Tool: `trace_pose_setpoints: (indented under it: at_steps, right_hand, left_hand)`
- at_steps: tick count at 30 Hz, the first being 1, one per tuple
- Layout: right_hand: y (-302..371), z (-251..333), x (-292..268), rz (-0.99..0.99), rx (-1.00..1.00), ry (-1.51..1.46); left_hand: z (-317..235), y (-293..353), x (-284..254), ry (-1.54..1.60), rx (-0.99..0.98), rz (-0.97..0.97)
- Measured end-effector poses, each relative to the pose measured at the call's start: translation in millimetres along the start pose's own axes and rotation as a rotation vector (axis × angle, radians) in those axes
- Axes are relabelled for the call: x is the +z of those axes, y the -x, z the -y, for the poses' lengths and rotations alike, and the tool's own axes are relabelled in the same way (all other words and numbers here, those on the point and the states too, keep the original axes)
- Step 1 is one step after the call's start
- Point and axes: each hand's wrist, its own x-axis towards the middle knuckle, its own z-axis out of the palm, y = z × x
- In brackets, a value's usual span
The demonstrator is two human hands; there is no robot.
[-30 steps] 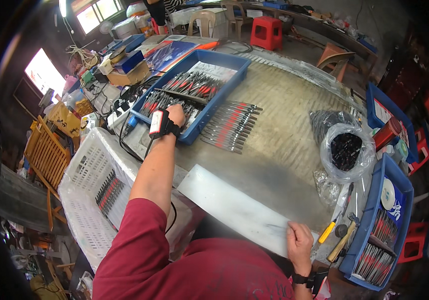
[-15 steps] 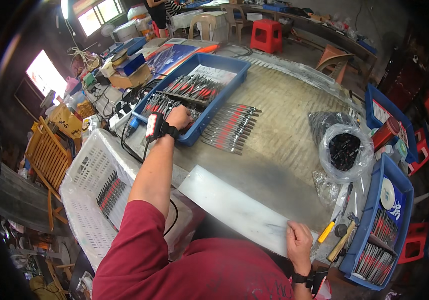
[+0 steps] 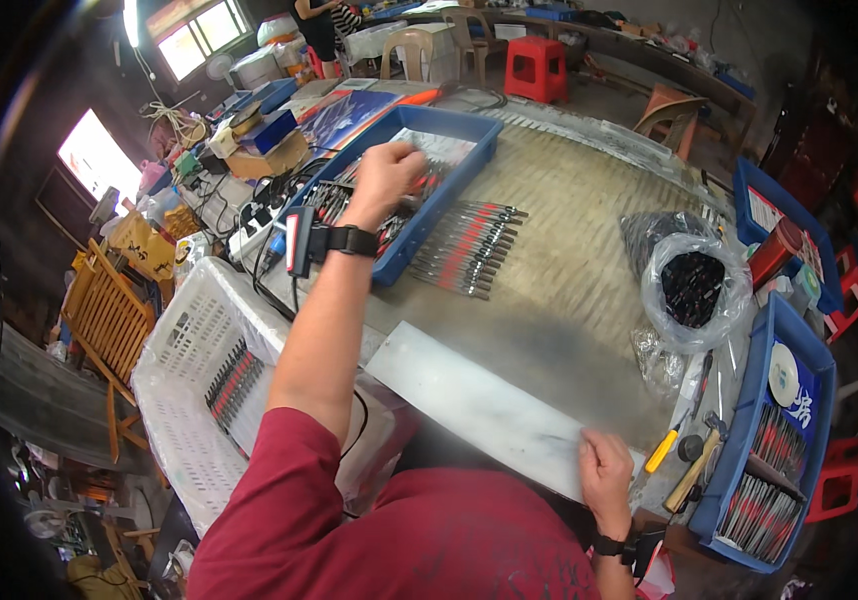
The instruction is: The person repeatedly picks up a metal rod and a small black cap, aligns them, and presses the cap onto the rod end. They place the assembled unit on the table and repeat the process with additional parts from nearby trays and a plastic bag.
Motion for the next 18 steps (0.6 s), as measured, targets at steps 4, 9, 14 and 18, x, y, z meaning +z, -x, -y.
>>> trace_pose_setpoints:
  at_steps: [4, 9, 14, 18]
  right_hand:
    - [4, -6, -2, 0.005, 0.073, -0.052]
    - [5, -15, -5, -0.045, 0.185, -0.198]
    - [2, 1, -9, -0.067, 0.312, -0.495]
    - [-1, 18, -5, -0.022, 0.378, -0.619]
  left_hand:
    - [-69, 25, 43, 0.277, 0.069, 0.231]
    - [-129, 93, 99, 0.761, -0.007, 0.511]
    - [-143, 155, 113, 0.968, -0.179, 0.687]
    - [-142, 192, 115, 1.175, -0.435, 0.679]
